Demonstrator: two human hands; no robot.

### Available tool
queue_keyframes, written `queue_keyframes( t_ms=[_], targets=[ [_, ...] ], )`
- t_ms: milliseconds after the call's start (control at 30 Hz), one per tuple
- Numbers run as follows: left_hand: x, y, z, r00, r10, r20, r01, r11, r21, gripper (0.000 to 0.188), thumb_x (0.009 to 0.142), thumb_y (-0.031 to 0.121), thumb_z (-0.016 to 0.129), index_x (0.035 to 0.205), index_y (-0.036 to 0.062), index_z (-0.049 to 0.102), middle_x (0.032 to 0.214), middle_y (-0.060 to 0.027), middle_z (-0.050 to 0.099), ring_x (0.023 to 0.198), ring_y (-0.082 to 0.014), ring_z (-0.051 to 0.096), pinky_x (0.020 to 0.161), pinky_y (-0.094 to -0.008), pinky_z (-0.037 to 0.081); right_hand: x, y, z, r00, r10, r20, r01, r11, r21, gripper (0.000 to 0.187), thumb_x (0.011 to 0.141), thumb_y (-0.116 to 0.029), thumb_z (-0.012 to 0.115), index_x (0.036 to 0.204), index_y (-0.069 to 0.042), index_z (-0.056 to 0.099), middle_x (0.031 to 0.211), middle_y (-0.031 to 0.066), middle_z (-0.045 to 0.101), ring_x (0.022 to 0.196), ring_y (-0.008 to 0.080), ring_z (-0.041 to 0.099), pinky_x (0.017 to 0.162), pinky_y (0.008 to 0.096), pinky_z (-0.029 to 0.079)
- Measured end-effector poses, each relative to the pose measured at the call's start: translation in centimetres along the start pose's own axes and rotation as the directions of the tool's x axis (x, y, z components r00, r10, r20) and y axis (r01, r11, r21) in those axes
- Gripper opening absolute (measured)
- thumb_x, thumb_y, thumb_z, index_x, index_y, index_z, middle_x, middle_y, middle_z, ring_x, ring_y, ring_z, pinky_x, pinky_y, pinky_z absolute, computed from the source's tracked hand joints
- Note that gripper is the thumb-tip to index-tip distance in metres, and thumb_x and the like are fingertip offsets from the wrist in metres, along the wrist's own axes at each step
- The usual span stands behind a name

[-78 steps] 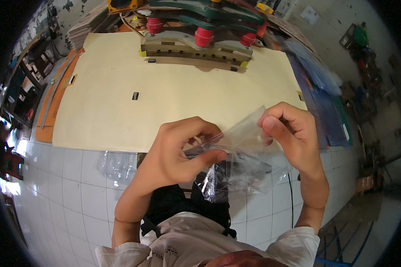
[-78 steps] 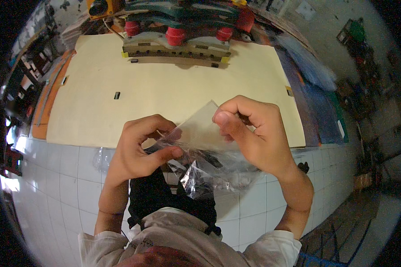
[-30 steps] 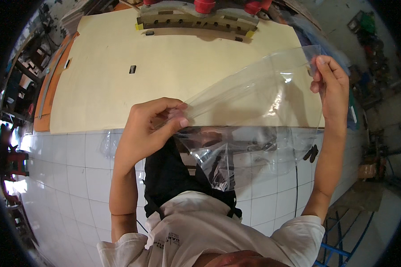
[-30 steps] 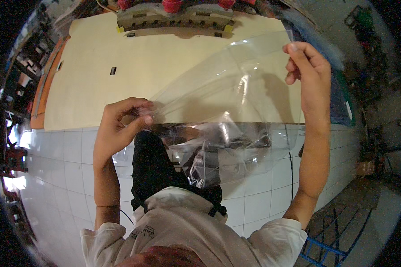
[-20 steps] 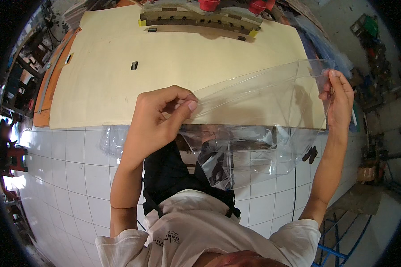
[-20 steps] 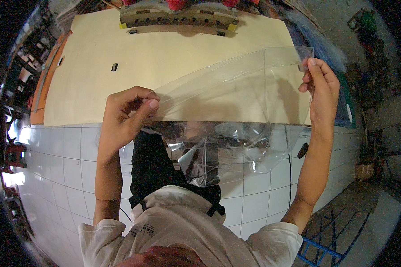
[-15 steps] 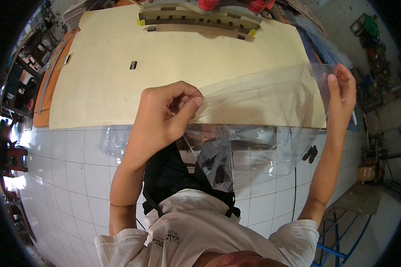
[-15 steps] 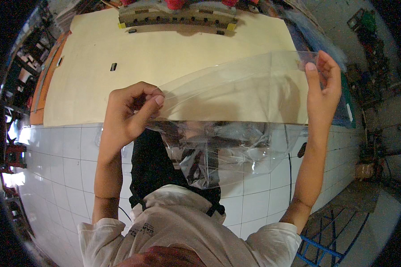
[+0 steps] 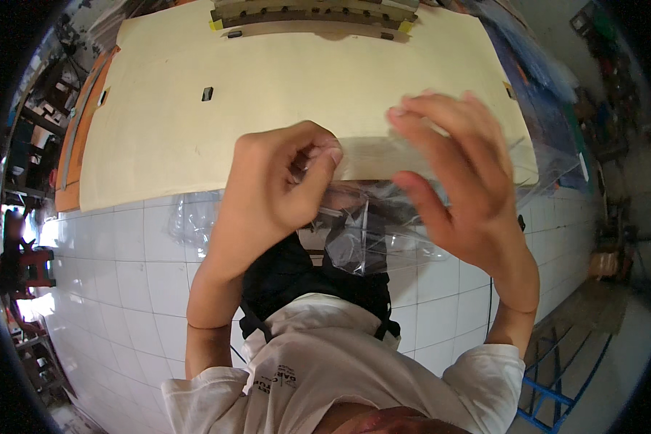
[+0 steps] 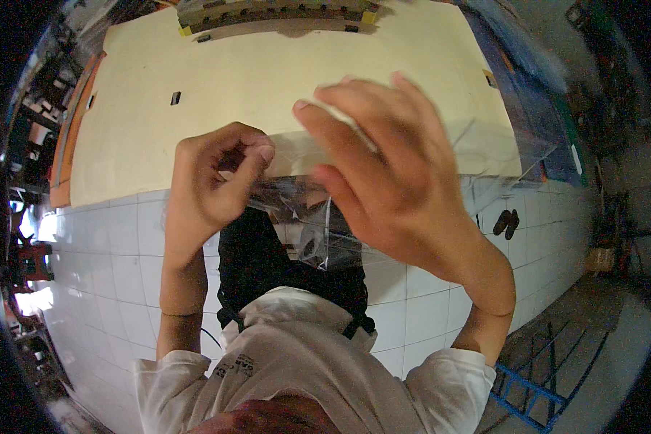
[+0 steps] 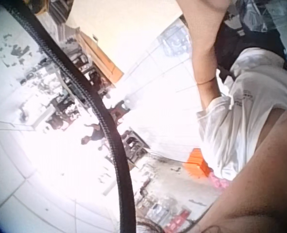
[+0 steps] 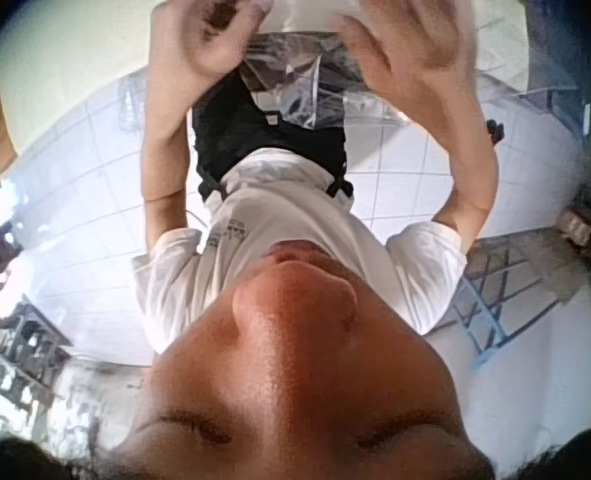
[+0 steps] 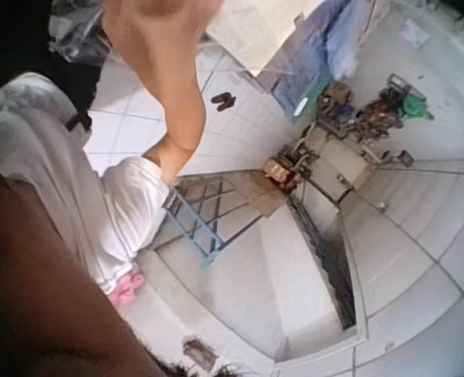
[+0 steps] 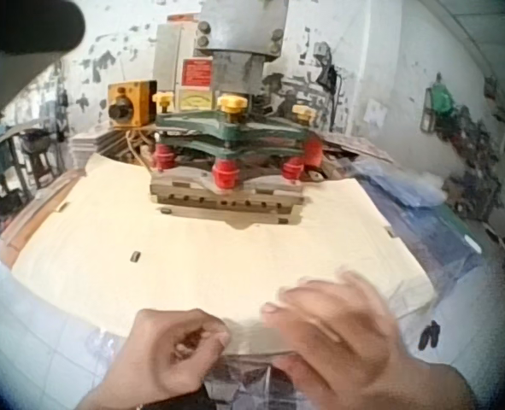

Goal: The person opens and stretches a transparent plastic bag by hand, folds its corners, and flattens it along the work surface.

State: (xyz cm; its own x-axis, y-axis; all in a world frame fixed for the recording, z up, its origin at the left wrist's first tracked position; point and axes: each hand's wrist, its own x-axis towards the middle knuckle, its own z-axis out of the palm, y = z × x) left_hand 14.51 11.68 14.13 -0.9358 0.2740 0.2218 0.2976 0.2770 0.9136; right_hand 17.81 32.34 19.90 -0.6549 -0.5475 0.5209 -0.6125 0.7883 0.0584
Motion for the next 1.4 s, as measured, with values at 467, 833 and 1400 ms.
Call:
queue_keyframes(
  t_ms=[467,833,1400],
  targets=[
    [-0.6,-1.5,-0.3,0.701,0.677,0.226,-0.704,0.604,0.374,0.032,0.068,0.022,0.077,0.093,0.0068,0.065,0.093,-0.0107,0.065,0.089,-0.0257,0.064,0.082,-0.0407,0.051,-2.5,2.0,4.5,0.997,0.077,0.018,-0.078,0.944,0.321,0.02,0.07,-0.008,0.073,0.088,-0.009,0.066,0.077,0.003,0.061,0.064,0.0215,0.062,0.057,0.0338,0.048],
    [-0.3,-0.4,0.7,0.601,0.667,0.439,-0.755,0.295,0.586,0.015,0.07,0.014,0.064,0.085,0.0146,0.065,0.09,0.0019,0.063,0.097,-0.0169,0.063,0.099,-0.0492,0.042,-3.9,3.1,4.3,0.992,0.112,-0.05,-0.082,0.911,0.403,0.015,0.072,-0.003,0.07,0.085,-0.009,0.067,0.078,0.0035,0.063,0.067,0.0232,0.063,0.059,0.0337,0.05],
    [-1.1,0.7,0.2,0.732,0.572,0.371,-0.649,0.42,0.634,0.019,0.075,0.011,0.067,0.093,0.0153,0.065,0.082,0.0013,0.066,0.102,-0.0188,0.064,0.111,-0.0584,0.019,-6.6,1.9,-0.7,0.966,-0.091,-0.241,0.221,0.776,0.591,0.006,0.076,-0.011,0.063,0.081,-0.01,0.066,0.07,0.0017,0.064,0.062,0.0188,0.06,0.061,0.0346,0.042]
  ],
)
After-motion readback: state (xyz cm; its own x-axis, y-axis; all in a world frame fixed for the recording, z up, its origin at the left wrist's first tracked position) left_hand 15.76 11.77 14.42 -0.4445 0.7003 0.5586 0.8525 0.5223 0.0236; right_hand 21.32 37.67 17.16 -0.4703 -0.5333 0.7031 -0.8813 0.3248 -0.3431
